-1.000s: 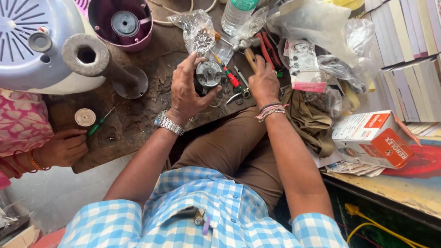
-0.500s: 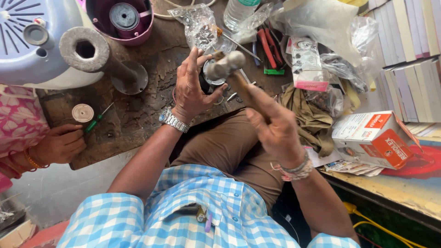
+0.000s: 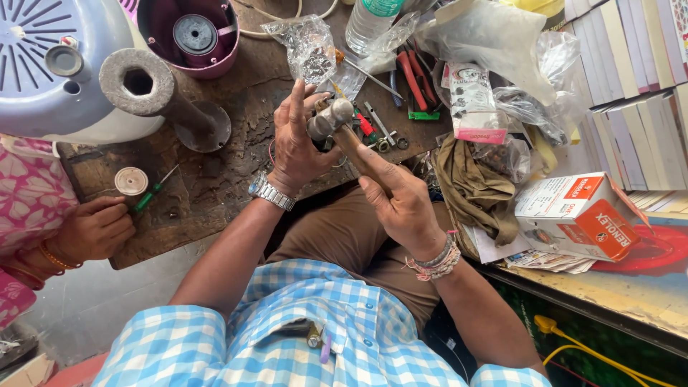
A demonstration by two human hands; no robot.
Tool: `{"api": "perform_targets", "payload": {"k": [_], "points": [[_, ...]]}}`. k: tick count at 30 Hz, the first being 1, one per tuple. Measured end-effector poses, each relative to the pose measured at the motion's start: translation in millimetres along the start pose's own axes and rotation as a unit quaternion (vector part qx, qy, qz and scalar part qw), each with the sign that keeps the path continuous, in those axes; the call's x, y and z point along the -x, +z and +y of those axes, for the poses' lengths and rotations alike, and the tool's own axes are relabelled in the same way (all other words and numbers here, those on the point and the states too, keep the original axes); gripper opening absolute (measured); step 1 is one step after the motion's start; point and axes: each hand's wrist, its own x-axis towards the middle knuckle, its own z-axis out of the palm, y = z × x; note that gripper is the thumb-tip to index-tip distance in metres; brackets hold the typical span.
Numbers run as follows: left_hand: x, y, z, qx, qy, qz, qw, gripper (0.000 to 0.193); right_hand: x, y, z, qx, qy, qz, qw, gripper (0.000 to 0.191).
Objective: The person uses a hammer and screwdriver to tap and adjust a small motor component, then handles a fan base and uses a screwdriver to work on its underside. The person manipulates the motor and fan base repeatedly while seated at a cluttered workbench.
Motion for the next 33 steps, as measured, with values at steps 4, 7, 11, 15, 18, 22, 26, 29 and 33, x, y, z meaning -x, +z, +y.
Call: {"api": "perform_targets", "payload": {"k": [4,7,11,15,18,22,26,29,33], "points": [[-0.6,0.4,2.2,0.004,0.014,0.015,1.0,0.125,1.5,1.6,-1.4,0.048,0.005,-0.006,0.999,0.049],[-1.1,2.2,3.6,0.003,0.012,0.016,1.0,0.124,3.2,1.1,-3.0,0.045,0.031,-0.011,0.998,0.049],[-3.1,5.1,3.8,0.017,0.016,0.02,1.0,0.125,5.6,-0.4,-2.1,0.045,-0.011,0.011,0.999,0.047],[-2.3,5.8,3.5,0.025,0.007,0.019,0.999,0.126,6.7,0.8,0.8,0.038,0.008,0.012,0.999,0.047],[-0.7,7.2,3.5,0.028,0.01,0.024,0.999,0.125,6.4,3.2,2.5,0.052,-0.011,0.014,0.998,0.046],[1.0,7.9,1.0,0.041,-0.002,0.022,0.999,0.127,6.1,6.4,3.0,0.007,-0.014,0.019,1.0,0.046],[1.7,7.3,-2.4,0.04,0.005,0.017,0.999,0.126,7.1,2.9,1.5,0.006,0.031,0.017,0.999,0.045],[2.0,7.1,-3.2,0.045,-0.002,0.015,0.999,0.127,8.2,-3.4,0.0,-0.027,0.031,0.041,0.998,0.045],[2.1,6.9,-3.0,0.045,-0.008,0.015,0.999,0.125,8.1,-7.0,-1.0,-0.045,0.009,0.051,0.998,0.044]]}}
